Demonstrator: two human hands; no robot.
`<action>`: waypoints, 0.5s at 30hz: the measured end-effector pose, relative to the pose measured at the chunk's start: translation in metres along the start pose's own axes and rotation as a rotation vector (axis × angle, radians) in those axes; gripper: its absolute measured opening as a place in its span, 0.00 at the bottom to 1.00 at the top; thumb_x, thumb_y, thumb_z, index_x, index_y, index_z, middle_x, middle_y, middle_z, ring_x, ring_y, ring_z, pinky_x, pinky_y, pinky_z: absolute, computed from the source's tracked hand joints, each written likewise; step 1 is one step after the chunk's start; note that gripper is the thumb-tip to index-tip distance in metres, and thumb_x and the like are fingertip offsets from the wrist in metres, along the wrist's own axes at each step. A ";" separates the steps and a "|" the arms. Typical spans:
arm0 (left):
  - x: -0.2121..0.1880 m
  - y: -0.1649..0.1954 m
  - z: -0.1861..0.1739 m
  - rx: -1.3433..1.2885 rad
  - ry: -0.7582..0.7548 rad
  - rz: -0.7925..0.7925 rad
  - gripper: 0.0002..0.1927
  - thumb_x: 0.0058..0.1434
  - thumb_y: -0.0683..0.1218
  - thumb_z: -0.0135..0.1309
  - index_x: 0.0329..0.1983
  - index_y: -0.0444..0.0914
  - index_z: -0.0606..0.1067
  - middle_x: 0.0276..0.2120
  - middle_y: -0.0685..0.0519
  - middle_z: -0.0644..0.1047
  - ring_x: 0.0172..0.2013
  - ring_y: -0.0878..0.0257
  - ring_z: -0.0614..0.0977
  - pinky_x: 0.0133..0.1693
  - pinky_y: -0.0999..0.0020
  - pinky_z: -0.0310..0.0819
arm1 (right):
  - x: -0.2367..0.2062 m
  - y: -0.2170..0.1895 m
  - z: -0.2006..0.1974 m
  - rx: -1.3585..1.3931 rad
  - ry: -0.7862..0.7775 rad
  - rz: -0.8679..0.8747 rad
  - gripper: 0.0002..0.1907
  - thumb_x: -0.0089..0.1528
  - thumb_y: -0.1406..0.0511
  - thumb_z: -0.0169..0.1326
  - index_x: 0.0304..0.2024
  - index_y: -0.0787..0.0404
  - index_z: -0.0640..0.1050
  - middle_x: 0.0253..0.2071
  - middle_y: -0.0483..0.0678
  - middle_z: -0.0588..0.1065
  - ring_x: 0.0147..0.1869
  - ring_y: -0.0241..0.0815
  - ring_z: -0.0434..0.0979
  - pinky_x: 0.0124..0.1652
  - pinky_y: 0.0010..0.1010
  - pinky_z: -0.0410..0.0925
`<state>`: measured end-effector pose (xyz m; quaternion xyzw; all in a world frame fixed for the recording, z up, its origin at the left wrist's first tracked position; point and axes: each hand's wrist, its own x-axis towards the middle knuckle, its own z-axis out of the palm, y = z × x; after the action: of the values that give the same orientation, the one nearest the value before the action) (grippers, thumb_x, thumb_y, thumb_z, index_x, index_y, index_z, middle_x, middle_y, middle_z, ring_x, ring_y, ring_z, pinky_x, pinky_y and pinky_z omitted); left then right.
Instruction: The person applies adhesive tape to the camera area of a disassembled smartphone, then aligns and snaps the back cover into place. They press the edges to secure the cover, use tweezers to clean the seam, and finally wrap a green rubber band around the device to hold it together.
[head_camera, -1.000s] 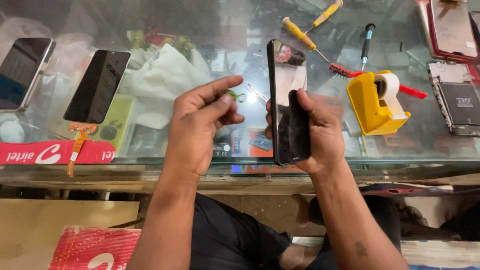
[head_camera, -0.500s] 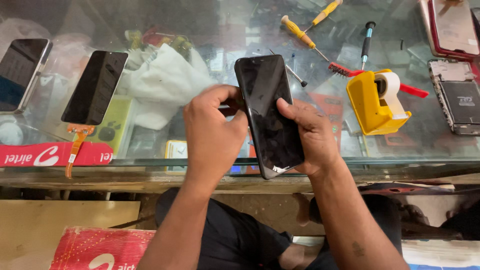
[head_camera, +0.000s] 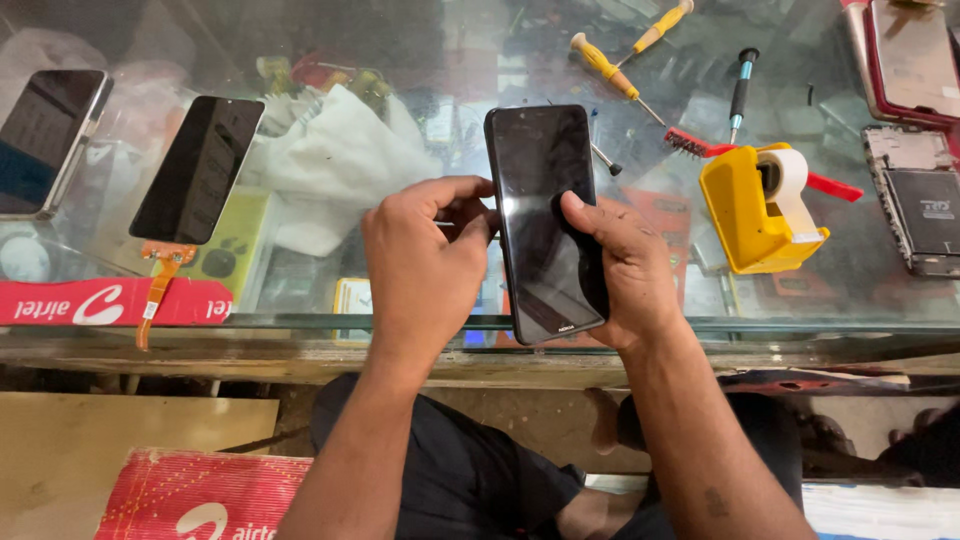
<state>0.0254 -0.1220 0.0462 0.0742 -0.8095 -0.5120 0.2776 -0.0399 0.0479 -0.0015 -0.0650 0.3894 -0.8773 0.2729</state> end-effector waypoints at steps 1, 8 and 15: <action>0.000 -0.002 0.001 0.019 0.010 0.018 0.06 0.56 0.36 0.60 0.37 0.33 0.83 0.31 0.52 0.84 0.27 0.69 0.85 0.31 0.73 0.76 | 0.000 0.000 -0.001 0.007 -0.009 -0.004 0.11 0.69 0.63 0.54 0.44 0.67 0.77 0.37 0.52 0.79 0.34 0.42 0.80 0.36 0.34 0.74; 0.011 -0.024 0.005 -0.908 -0.143 -0.327 0.05 0.62 0.33 0.56 0.39 0.30 0.80 0.33 0.50 0.82 0.34 0.63 0.83 0.42 0.66 0.81 | -0.004 -0.001 -0.001 0.007 -0.002 -0.016 0.12 0.69 0.63 0.53 0.43 0.68 0.76 0.35 0.52 0.78 0.33 0.44 0.81 0.35 0.36 0.75; 0.015 -0.020 0.004 -0.648 -0.047 -0.276 0.07 0.57 0.33 0.56 0.38 0.32 0.81 0.28 0.55 0.82 0.29 0.69 0.82 0.33 0.71 0.79 | -0.004 -0.002 0.003 0.030 -0.055 -0.016 0.12 0.71 0.64 0.54 0.46 0.69 0.76 0.39 0.53 0.78 0.36 0.44 0.81 0.38 0.37 0.75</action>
<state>0.0079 -0.1339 0.0332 0.0791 -0.5936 -0.7764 0.1964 -0.0362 0.0491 0.0029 -0.0881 0.3681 -0.8830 0.2776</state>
